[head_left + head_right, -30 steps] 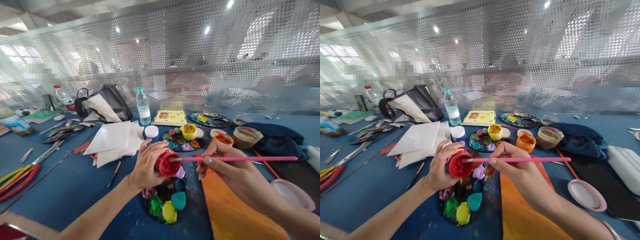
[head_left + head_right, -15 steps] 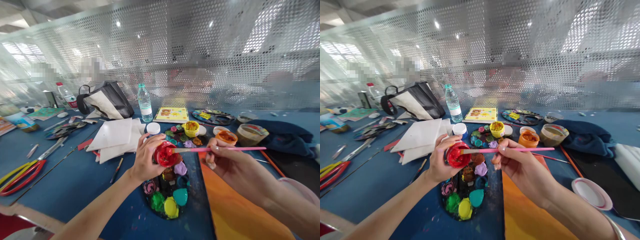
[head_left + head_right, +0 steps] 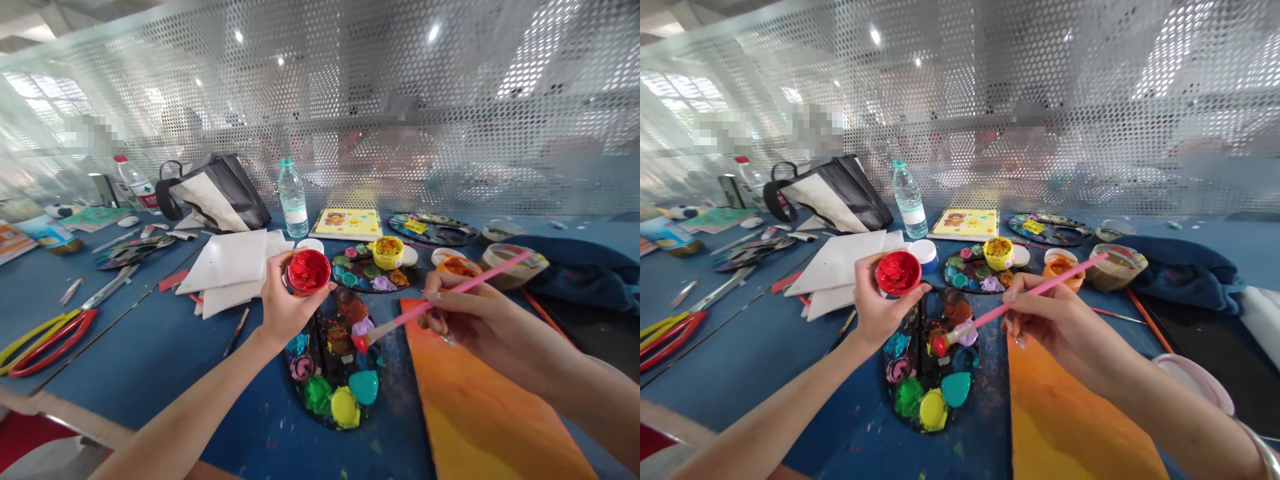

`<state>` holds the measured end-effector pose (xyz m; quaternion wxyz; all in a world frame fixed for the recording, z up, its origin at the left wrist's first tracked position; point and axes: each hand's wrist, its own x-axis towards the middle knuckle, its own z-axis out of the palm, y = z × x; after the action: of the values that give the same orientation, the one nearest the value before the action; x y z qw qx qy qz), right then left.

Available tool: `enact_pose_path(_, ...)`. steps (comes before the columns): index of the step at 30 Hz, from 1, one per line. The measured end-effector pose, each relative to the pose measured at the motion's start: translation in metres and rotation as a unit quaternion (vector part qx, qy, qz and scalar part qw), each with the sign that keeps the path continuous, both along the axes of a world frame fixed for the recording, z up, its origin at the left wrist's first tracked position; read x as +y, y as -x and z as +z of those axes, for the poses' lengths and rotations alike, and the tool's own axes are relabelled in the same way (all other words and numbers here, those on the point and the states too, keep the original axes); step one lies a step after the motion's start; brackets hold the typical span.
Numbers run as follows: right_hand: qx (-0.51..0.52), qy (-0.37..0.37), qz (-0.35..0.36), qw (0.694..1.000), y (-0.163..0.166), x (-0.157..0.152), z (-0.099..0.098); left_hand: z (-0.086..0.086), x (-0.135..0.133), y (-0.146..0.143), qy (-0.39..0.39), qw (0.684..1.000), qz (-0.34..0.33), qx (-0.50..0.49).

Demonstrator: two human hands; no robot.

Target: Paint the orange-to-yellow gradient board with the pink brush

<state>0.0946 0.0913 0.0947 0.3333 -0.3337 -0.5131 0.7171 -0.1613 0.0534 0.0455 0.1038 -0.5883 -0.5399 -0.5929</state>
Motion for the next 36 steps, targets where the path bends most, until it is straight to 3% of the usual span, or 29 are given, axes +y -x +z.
enact_pose_path(14, -0.111, -0.075, 0.057, 0.989, 0.001, 0.014, -0.015, -0.002, 0.001, 0.000, -0.003, 1.000, 0.001, 0.012)
enact_pose_path(20, -0.043, -0.049, 0.054, 0.996, 0.005, 0.007, -0.016, -0.004, 0.001, 0.002, 0.000, 1.000, 0.005, 0.014)
enact_pose_path(27, -0.028, -0.049, 0.179, 0.982, 0.032, -0.020, -0.020, -0.001, 0.003, 0.005, -0.017, 1.000, 0.024, 0.006)
enact_pose_path(36, -0.073, -0.071, 0.211, 0.972, 0.052, -0.021, -0.039, -0.003, 0.001, 0.006, -0.021, 0.999, 0.025, 0.017)
